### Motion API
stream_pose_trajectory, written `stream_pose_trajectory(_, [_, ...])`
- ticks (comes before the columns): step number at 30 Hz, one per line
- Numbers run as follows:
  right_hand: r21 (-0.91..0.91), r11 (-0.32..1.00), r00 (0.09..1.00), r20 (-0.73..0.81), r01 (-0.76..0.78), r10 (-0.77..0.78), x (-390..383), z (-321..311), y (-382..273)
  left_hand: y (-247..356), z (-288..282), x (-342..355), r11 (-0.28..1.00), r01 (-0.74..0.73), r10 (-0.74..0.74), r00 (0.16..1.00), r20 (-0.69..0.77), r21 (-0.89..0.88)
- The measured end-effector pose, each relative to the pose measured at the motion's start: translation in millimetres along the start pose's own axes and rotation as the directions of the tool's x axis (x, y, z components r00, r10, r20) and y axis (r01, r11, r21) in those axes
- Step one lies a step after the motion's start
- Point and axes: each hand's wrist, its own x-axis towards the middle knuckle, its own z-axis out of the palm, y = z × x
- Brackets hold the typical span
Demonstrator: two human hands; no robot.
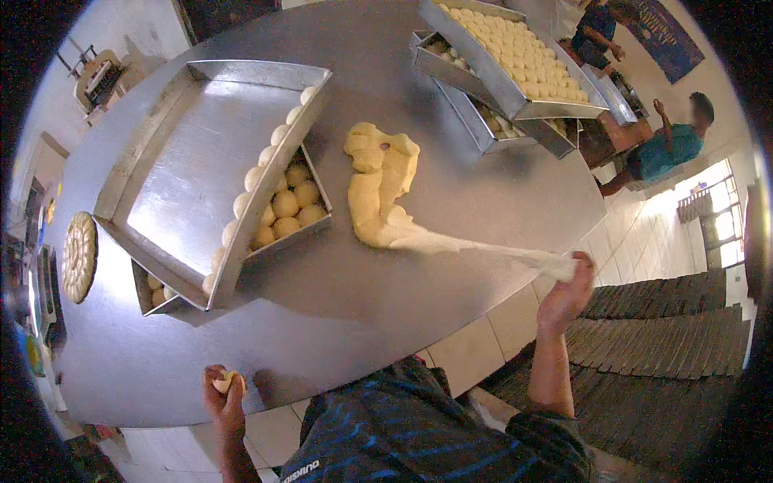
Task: The person shapes pieces of dough into small round buns by hand and places them in rows inside a metal baking tray on a stainless steel table.
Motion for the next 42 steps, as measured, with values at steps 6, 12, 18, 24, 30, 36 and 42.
stream_pose_trajectory(6, [0.348,0.904,0.967,-0.142,0.247,-0.21,53,-21,-57,-4,44,17,0.905,-0.126,0.054,0.981,0.185,0.406])
stream_pose_trajectory(12, [-0.507,0.857,0.884,0.437,0.09,0.166,16,3,6,34,125,31,0.98,-0.109,0.013,0.865,0.501,0.164])
stream_pose_trajectory(18, [-0.645,0.3,0.695,0.712,0.703,-0.098,24,52,95,39,135,39,0.997,-0.044,0.005,0.824,0.566,0.055])
stream_pose_trajectory(24, [-0.463,0.535,0.505,0.86,0.706,0.078,-20,16,102,39,136,40,0.997,-0.002,-0.031,0.897,0.441,0.074])
stream_pose_trajectory(30, [-0.745,0.414,0.807,0.589,0.522,0.04,48,68,124,35,152,40,0.987,-0.032,-0.046,0.883,0.467,0.157])
stream_pose_trajectory(36, [-0.574,0.43,0.656,0.753,0.697,-0.057,42,27,118,40,157,35,0.999,-0.045,0.029,0.869,0.495,0.02])
stream_pose_trajectory(42, [-0.544,0.575,0.714,0.693,0.611,-0.102,45,74,135,39,181,21,0.994,0.094,-0.062,0.902,0.426,-0.054])
